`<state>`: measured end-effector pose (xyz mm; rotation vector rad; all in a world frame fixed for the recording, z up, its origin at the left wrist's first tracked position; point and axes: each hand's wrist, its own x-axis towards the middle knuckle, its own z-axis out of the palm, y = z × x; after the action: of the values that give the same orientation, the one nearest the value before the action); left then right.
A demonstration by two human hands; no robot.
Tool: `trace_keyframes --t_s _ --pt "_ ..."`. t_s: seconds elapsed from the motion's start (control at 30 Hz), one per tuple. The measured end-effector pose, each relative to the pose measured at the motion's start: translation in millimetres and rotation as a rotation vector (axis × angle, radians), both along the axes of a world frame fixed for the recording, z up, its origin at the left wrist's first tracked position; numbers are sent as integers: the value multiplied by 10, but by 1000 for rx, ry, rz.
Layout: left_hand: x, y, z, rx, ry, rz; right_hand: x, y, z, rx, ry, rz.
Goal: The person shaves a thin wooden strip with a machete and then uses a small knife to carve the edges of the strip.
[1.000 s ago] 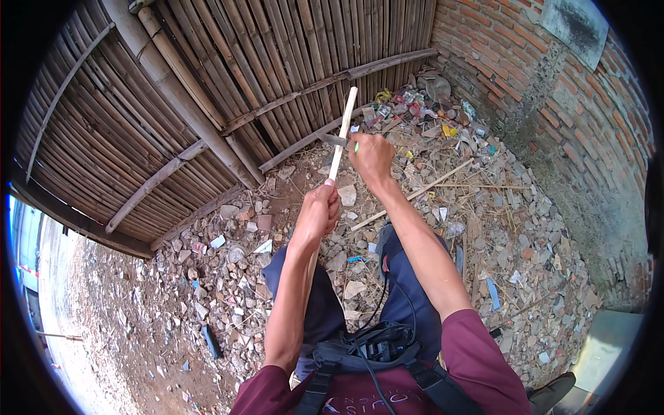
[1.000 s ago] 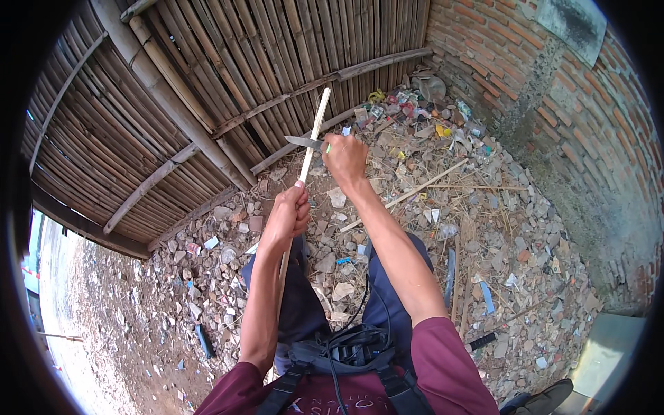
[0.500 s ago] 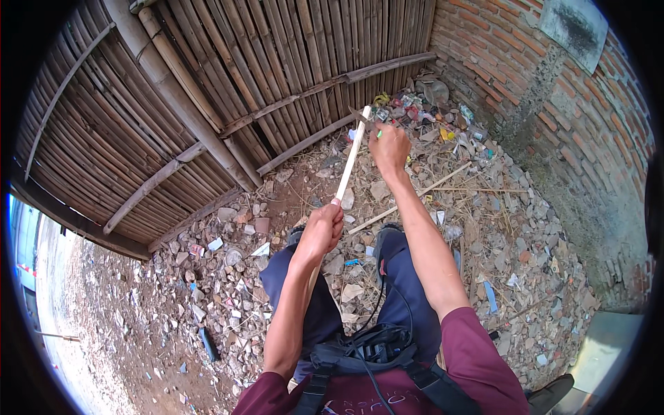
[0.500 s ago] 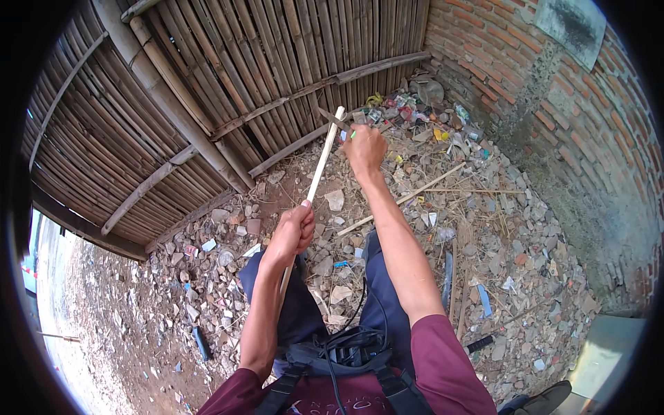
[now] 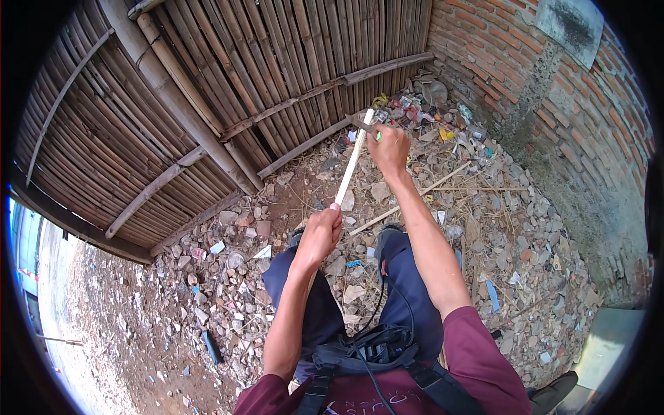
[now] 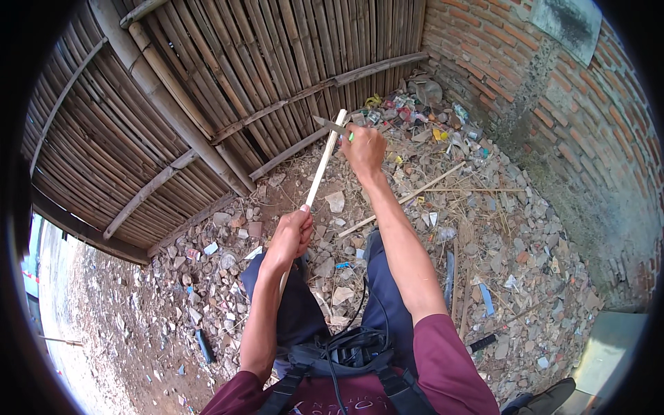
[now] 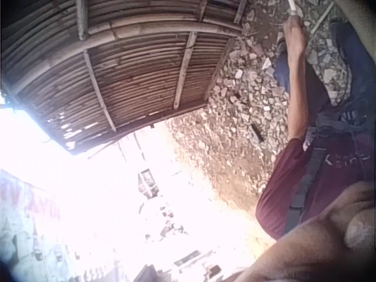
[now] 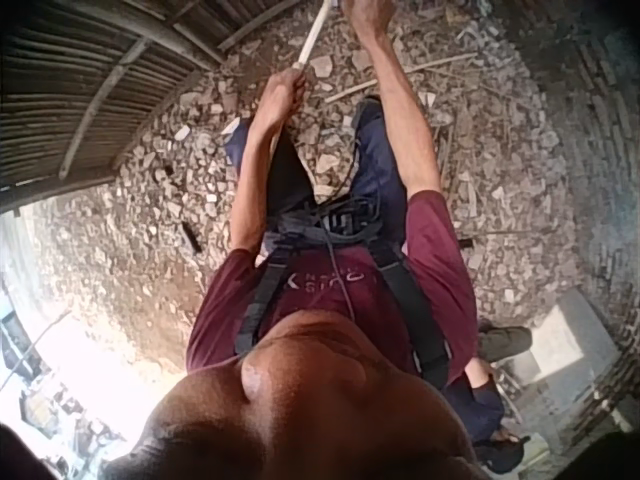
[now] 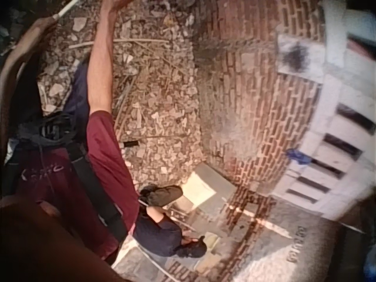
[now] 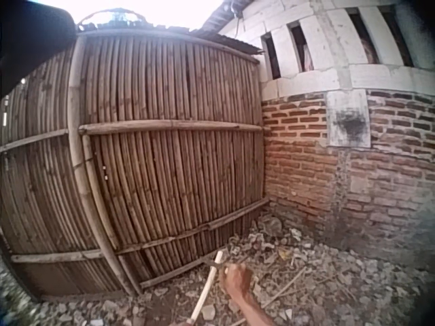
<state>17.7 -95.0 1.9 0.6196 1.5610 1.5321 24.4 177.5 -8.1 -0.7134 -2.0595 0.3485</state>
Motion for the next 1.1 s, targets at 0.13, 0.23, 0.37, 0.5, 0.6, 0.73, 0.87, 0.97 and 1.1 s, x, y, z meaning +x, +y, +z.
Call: trace_keyframes --t_s 0.13,0.23,0.37,0.5,0.6,0.73,0.87,0.97,1.1 --pt "7 21 16 -1 51 12 -11 -49 14 13 31 31" --pt "64 33 40 -3 97 3 31 11 20 -36 41 20" --pt "90 7 -55 -3 214 29 39 5 35 -18 -7 33" --pt "127 -20 -224 -40 289 67 44 -5 -24 22 11 31" --pt "114 27 -369 -54 399 100 -6 64 -60 46 62 2" --pt "140 6 -199 -199 452 126 -42 38 -144 29 36 -7" --pt "127 -102 -268 -172 425 150 -95 12 -176 -80 -84 27" --pt "245 -226 -318 -108 282 79 -140 171 -271 -412 -32 -175" --pt "396 -601 -255 -65 156 122 242 673 -533 -353 -105 -335"
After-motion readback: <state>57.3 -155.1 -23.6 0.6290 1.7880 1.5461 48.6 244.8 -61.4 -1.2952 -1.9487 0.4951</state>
